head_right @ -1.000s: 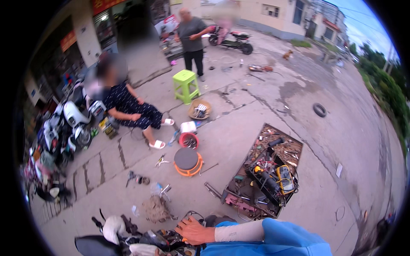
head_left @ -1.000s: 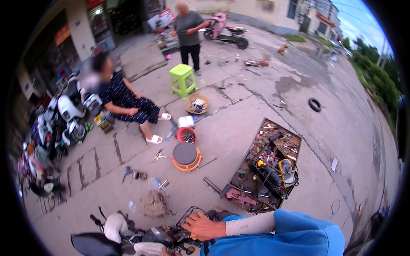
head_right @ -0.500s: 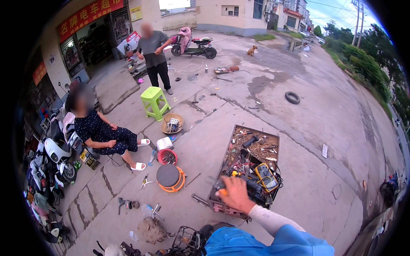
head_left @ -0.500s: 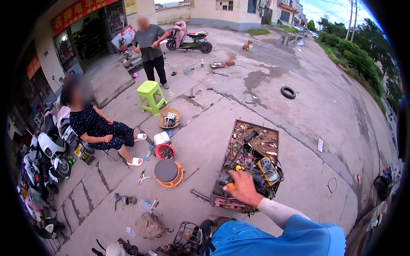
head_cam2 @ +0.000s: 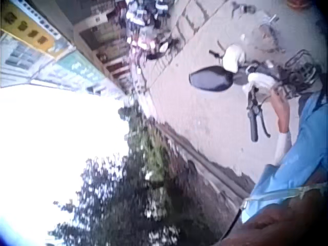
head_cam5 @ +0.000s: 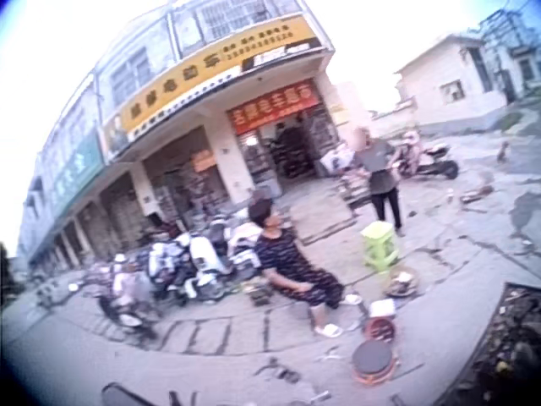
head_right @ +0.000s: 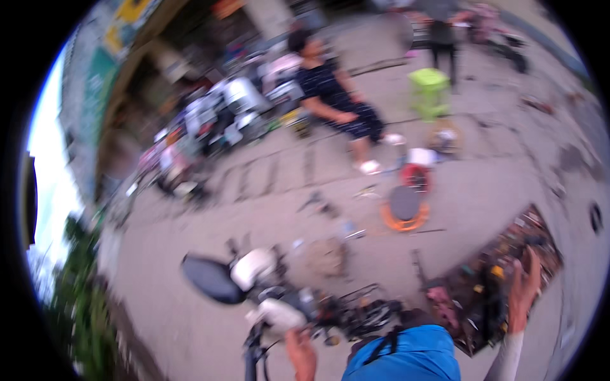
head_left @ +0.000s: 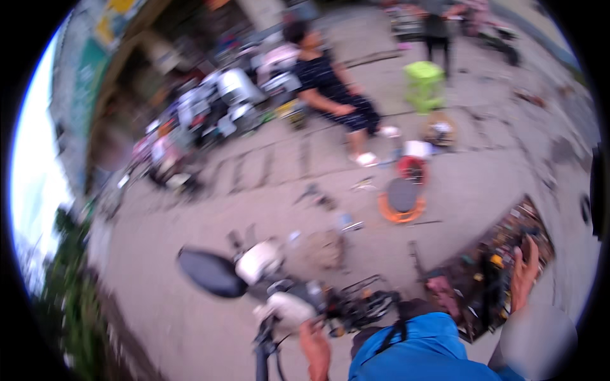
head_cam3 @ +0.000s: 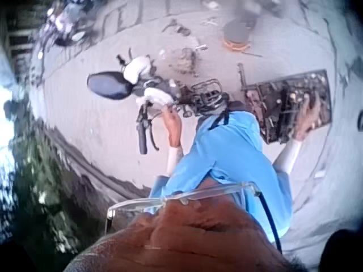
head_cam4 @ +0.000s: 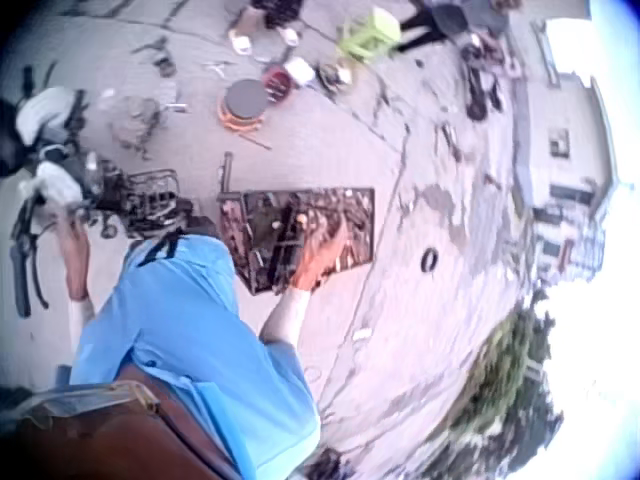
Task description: The person uses pliers to strip and adjust wires on the handlebar of a scooter. A woman in a black dress moves a green stool nearby and sits down while the repair continues.
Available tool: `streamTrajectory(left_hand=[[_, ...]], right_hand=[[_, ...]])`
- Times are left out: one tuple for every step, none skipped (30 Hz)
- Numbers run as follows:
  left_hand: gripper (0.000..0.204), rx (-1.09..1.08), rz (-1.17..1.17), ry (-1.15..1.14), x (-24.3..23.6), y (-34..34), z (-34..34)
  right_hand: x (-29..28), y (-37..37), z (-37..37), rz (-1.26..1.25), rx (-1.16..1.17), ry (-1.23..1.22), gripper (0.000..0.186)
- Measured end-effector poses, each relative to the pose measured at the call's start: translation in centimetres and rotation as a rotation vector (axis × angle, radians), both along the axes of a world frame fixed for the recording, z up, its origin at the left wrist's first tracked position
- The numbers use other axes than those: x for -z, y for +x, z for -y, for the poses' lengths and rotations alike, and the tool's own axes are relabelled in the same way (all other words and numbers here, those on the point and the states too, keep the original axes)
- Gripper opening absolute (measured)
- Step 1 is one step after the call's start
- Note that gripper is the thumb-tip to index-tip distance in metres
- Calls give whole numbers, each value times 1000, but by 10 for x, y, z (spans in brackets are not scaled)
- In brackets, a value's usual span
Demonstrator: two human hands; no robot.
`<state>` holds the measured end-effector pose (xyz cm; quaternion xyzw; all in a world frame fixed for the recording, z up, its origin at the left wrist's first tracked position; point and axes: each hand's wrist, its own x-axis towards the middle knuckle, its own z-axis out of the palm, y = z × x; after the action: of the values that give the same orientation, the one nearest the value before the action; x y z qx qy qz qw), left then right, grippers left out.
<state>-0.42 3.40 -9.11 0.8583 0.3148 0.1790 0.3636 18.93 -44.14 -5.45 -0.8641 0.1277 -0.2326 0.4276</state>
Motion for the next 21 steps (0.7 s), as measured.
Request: streamTrajectory(left_hand=[[9, 36, 3, 20, -9, 3, -3], [10, 5, 28, -102, -4, -1, -5], [9, -18, 41, -56, -6, -10, -2], [9, -20, 55, -29, -4, -11, 9], [8, -4, 68, -5, -3, -11, 11], [7, 24, 155, 33, -10, -9, 9], [7, 19, 142, 53, -19, -9, 6], [8, 16, 128, 71, -28, -11, 4], [8, 19, 118, 85, -31, -12, 1], [8, -6, 153, -14, -28, -18, -3], [8, -23, 187, -117, -25, -24, -5], [9, -35, 225, -224, -21, -26, -4], [9, -74, 276, -341, -18, -27, -3], [10, -114, 327, -455, -15, -28, -4], [10, -153, 376, -570, -12, -28, -5], [13, -177, 379, -607, -8, -29, -6], [13, -179, 376, -585, -11, -31, -8], [13, -180, 374, -563, -16, -31, -9], [13, -182, 372, -543, -18, -30, -10], [13, -193, 388, -561, -16, -31, -12], [12, -203, 404, -579, -12, -31, -14]], right_hand=[[1, -1, -36, -20, -37, 227, 35], [9, -3, -71, -30, -255, 157, 31], [15, -2, -97, -34, -463, 85, 26], [0, -6, -137, -123, -593, 198, 21], [-7, -17, -181, -185, -711, 275, 22], [4, -28, -211, -272, -886, 258, 26], [20, -37, -244, -229, -1077, 212, 29], [17, -46, -276, -311, -1243, 206, 37], [21, -61, -305, -378, -1320, 340, 44], [30, -68, -329, -514, -1447, 344, 50], [18, -77, -350, -545, -1502, 493, 49], [19, -84, -362, -623, -1504, 565, 46], [24, -89, -371, -701, -1500, 640, 44], [30, -93, -376, -739, -1481, 680, 41], [36, -97, -380, -777, -1460, 720, 38], [39, -99, -383, -815, -1436, 761, 36], [43, -101, -387, -847, -1418, 749, 34], [46, -102, -389, -880, -1399, 737, 32], [47, -102, -391, -912, -1379, 723, 29], [43, -105, -396, -891, -1351, 784, 24], [37, -105, -398, -888, -1339, 776, 23]])
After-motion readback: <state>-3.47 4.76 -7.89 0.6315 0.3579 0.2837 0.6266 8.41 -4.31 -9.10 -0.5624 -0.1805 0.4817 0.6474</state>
